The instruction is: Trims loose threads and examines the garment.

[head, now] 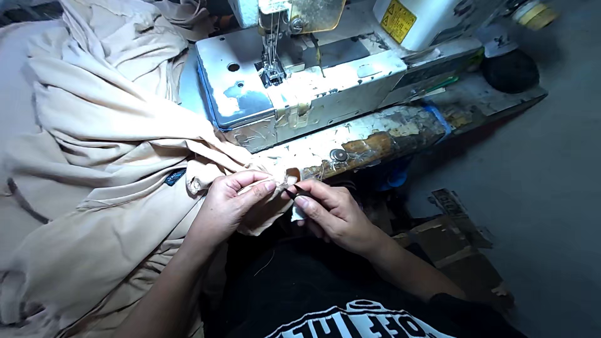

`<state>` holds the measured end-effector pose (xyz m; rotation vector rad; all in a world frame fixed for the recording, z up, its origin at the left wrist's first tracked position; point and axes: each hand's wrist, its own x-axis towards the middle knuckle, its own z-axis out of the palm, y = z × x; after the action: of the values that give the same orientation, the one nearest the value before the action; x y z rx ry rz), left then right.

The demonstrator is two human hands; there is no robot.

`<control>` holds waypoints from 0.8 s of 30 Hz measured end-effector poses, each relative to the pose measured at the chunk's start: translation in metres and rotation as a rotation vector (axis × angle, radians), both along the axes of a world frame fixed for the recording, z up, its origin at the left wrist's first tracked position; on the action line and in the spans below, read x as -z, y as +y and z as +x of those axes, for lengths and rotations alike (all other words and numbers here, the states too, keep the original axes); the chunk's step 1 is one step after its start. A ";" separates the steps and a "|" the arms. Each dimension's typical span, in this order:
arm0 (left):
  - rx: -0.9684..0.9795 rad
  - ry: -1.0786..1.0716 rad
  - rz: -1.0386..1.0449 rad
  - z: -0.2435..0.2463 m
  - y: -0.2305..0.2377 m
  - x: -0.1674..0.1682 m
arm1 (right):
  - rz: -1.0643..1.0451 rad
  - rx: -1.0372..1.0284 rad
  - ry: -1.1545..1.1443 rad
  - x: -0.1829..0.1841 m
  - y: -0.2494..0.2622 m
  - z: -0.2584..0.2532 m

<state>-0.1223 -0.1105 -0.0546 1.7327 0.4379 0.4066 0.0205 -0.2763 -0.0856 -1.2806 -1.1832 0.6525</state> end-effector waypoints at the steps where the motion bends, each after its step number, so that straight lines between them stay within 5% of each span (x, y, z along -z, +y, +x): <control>1: -0.002 -0.004 0.010 0.000 0.000 0.000 | -0.025 0.016 -0.005 0.001 0.001 -0.002; 18: 0.013 -0.014 0.201 -0.001 -0.004 0.002 | -0.111 0.080 -0.005 0.004 0.006 -0.005; 22: -0.022 0.033 0.285 0.000 -0.002 0.005 | 0.363 -0.182 -0.049 -0.007 -0.010 -0.007; 24: -0.063 0.060 0.168 0.000 0.000 0.008 | 0.513 -0.313 -0.065 -0.023 -0.019 -0.006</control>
<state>-0.1225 -0.1108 -0.0628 1.9018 0.5143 0.4480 0.0148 -0.2952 -0.0630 -0.6960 -1.5035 0.4866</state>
